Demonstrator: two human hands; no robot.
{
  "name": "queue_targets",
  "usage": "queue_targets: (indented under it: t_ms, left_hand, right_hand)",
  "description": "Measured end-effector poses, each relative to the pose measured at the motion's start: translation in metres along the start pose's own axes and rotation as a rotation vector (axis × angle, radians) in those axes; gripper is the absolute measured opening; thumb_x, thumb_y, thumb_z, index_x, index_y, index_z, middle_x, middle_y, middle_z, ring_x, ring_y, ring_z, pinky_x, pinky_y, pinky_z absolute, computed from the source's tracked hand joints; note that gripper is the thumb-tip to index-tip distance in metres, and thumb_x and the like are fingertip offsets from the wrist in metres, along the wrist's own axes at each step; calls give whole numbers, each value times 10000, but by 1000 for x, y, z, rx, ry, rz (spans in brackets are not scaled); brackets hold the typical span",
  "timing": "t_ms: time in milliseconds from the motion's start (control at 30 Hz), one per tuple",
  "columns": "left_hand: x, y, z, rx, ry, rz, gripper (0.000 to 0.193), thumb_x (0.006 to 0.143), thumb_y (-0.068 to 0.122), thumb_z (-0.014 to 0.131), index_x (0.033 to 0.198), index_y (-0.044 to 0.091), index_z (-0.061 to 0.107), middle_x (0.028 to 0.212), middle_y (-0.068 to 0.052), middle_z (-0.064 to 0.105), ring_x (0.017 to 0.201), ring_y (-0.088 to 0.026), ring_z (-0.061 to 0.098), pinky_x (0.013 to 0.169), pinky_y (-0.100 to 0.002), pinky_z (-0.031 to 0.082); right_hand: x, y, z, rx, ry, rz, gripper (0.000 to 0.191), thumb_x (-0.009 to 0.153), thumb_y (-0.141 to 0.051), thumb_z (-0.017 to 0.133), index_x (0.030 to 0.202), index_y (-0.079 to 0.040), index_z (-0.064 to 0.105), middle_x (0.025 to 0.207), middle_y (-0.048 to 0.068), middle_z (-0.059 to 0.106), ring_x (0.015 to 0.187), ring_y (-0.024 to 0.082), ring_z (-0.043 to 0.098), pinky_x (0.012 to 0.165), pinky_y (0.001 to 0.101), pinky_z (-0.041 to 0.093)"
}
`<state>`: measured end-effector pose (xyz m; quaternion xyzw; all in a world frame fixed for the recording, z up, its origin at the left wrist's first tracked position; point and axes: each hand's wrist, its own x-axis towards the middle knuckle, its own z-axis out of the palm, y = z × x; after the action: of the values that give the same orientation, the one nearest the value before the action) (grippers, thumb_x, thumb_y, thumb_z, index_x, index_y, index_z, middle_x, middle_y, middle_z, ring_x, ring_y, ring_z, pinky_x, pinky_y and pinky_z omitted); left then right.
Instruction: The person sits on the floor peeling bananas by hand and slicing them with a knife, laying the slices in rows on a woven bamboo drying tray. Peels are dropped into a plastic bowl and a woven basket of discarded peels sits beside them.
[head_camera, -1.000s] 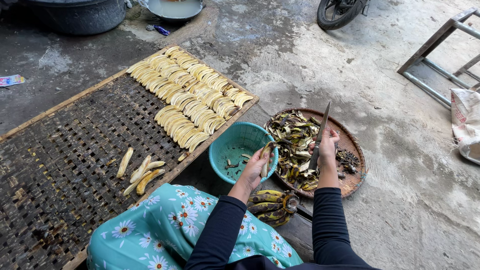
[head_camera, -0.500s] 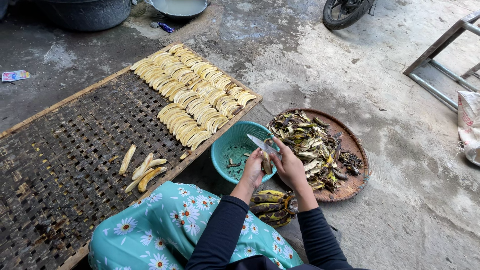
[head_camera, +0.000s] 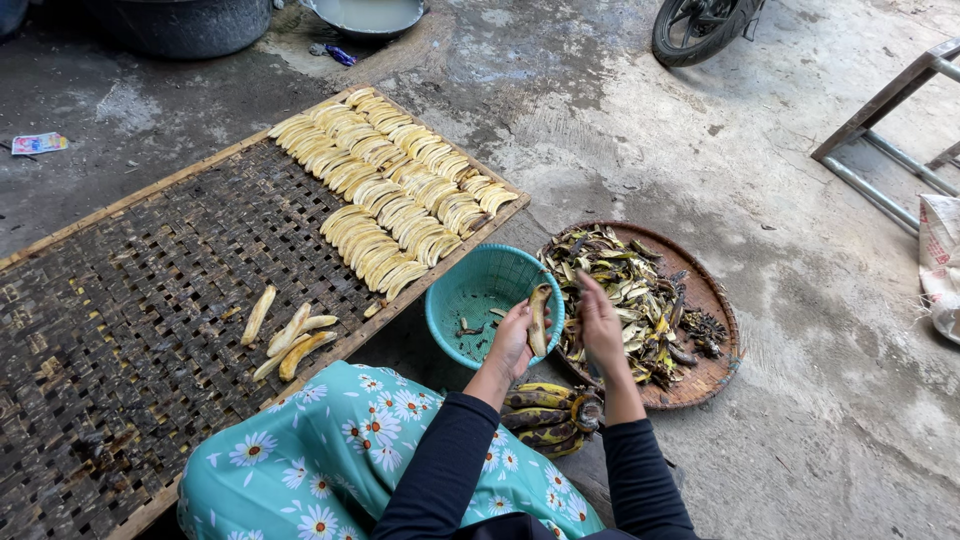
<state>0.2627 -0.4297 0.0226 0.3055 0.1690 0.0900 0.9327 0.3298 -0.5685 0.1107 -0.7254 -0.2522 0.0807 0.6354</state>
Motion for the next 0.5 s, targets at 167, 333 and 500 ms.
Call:
queue_targets:
  t_ms: [167,333,500]
  left_hand:
    - [0,-5,0,114,53,21,338,1060,202,558,1379,115,490,1100,-25,578,913,-115,585,756,-295,553]
    - [5,-6,-3,129,67,73,329,1087,287,504,1346,86,535,1046,-21,587,881,-106,598,713,-273,544]
    - [8,-12,2,179,126,111,351,1084,331,430,1322,125,587,1006,0,654,847,-92,620,665,-265,529]
  right_hand:
    - [33,56,-57,-212,318,365,513,1184,-474,364,1555,-176,555,870,86,481,658,171,480,580,335,443]
    - [42,53,-74,-716,539,181,827,1069,-411,575,1672,-83,113,1133,207,511,676,158,521,515,301,464]
    - [15,26,-16,-23,71,321,687,903,-394,696,1479,-114,446,953,70,593,576,114,519,462,268,424]
